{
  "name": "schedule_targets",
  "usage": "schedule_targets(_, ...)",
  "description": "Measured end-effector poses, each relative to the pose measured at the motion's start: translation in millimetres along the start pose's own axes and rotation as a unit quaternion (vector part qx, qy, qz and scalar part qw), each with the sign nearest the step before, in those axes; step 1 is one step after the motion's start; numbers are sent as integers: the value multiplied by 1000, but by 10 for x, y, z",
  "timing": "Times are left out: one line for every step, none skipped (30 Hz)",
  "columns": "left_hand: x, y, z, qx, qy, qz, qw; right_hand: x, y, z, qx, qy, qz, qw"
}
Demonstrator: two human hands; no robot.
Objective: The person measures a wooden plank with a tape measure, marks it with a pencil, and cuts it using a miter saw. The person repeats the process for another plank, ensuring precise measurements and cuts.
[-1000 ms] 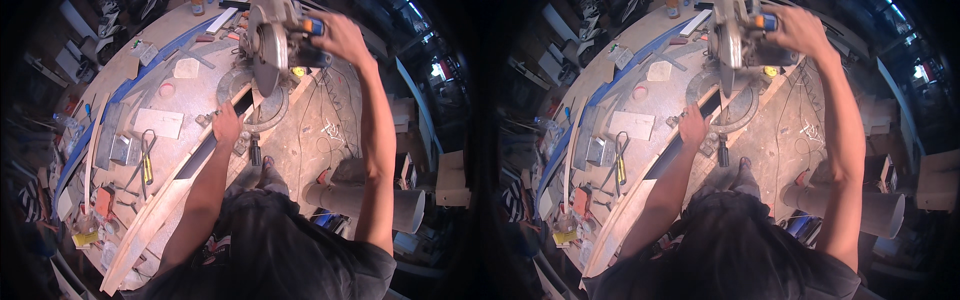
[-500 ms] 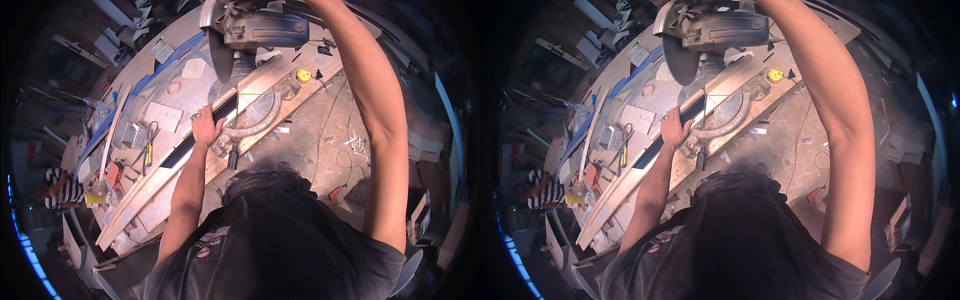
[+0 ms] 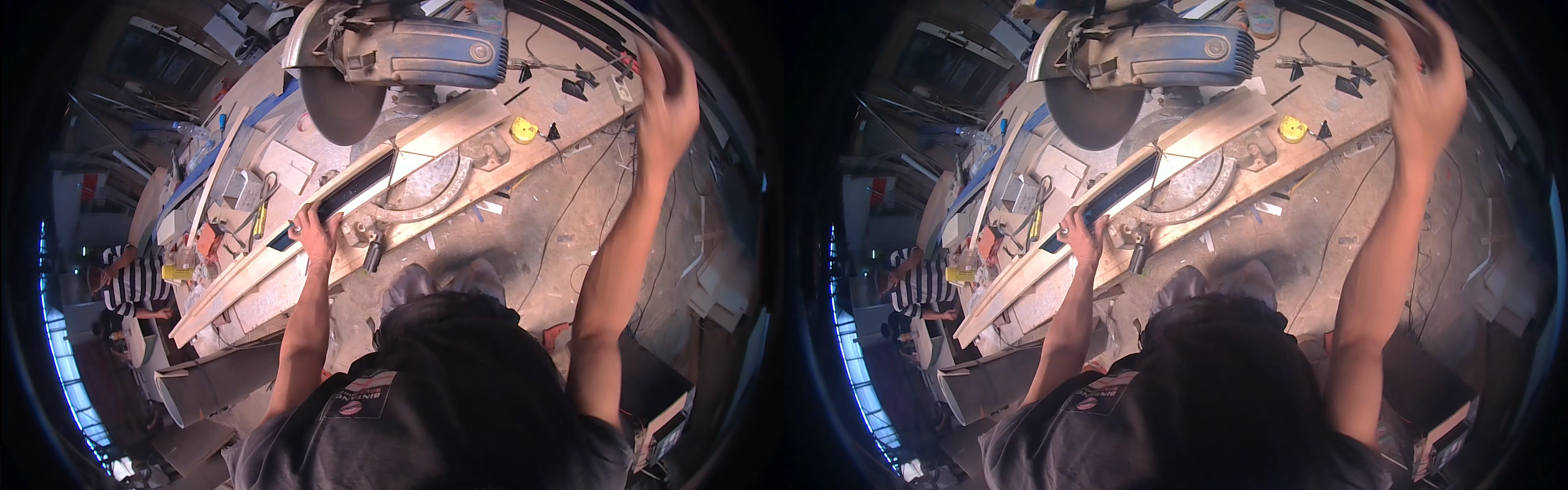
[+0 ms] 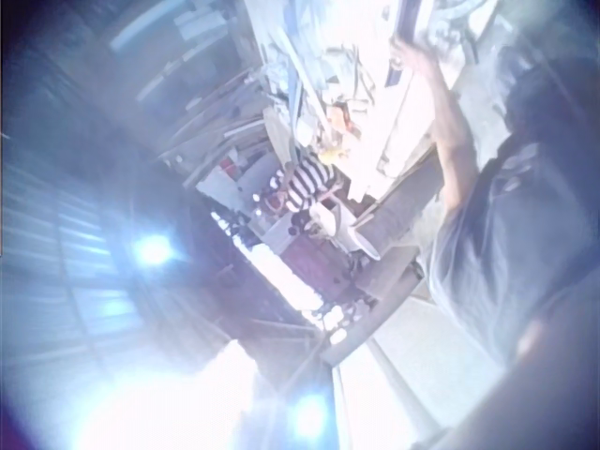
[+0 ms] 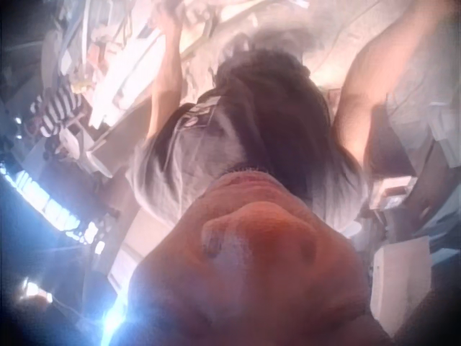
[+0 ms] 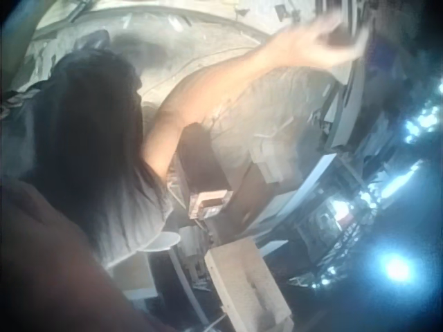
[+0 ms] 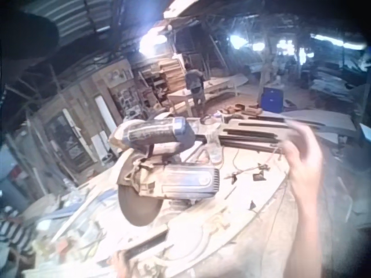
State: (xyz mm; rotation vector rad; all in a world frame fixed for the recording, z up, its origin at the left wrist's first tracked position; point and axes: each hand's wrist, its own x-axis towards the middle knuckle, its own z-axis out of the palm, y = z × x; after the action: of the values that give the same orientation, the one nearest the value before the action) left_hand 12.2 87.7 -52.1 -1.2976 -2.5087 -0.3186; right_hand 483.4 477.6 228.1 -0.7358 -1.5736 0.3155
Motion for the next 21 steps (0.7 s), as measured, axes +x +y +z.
schedule_targets(-11,-73,-8,12,-5,3,1000,-353,290,-139,35,68,77,994)
schedule_targets(-46,-139,-38,24,-14,7,1000,-751,571,-282,-39,95,128,986)
schedule_targets(-53,-162,-45,34,-21,6,999,-1260,794,-428,-97,71,212,970)
schedule_targets(-61,-170,-53,53,-32,4,998,-1817,966,-555,-142,34,274,951)
schedule_targets(-92,-167,-75,39,-30,5,999,-2424,1061,-691,-160,-2,343,926)
schedule_targets(-76,-135,-69,25,-28,1,999,-2990,1134,-752,-214,-35,432,875)
schedule_targets(-70,-114,-79,16,-37,-7,999,-3607,1100,-785,-219,-32,413,884)
schedule_targets(-69,-84,-83,12,-33,-4,999,-4142,1025,-903,-190,-89,464,861)
schedule_targets(-46,-84,-97,0,-29,0,1000,-4659,899,-946,-169,-78,499,846)
schedule_targets(-33,-87,-112,-12,-32,3,999,-5099,751,-996,-173,-105,502,841)
schedule_targets(-20,-100,-122,-22,-32,6,999,-5452,601,-1067,-194,-122,550,803)
schedule_targets(-4,-118,-128,-19,-58,9,998,-5756,421,-1121,-140,-89,565,808)
schedule_targets(2,-147,-140,-29,-81,13,996,-6003,237,-1126,-115,-44,620,775)
schedule_targets(20,-172,-146,-40,-88,26,995,-6140,112,-1133,-111,-47,619,776)
schedule_targets(36,-198,-157,-48,-96,39,993,-6237,-36,-1140,-122,-44,629,766)
schedule_targets(46,-215,-167,-58,-99,38,993,-6305,-222,-1151,-142,-36,651,745)
schedule_targets(45,-218,-183,-55,-65,67,994,-6310,-372,-1122,-142,-47,631,762)
schedule_targets(34,-233,-224,-79,-63,78,992,-6252,-486,-1073,-151,-51,619,769)
schedule_targets(4,-245,-280,-100,-68,86,989,-6159,-613,-1026,-167,-51,615,769)
schedule_targets(-27,-243,-345,-115,-55,114,985,-6033,-733,-959,-154,-56,597,786)
schedule_targets(-81,-243,-431,-126,-45,141,981,-5877,-843,-867,-134,-77,572,806)
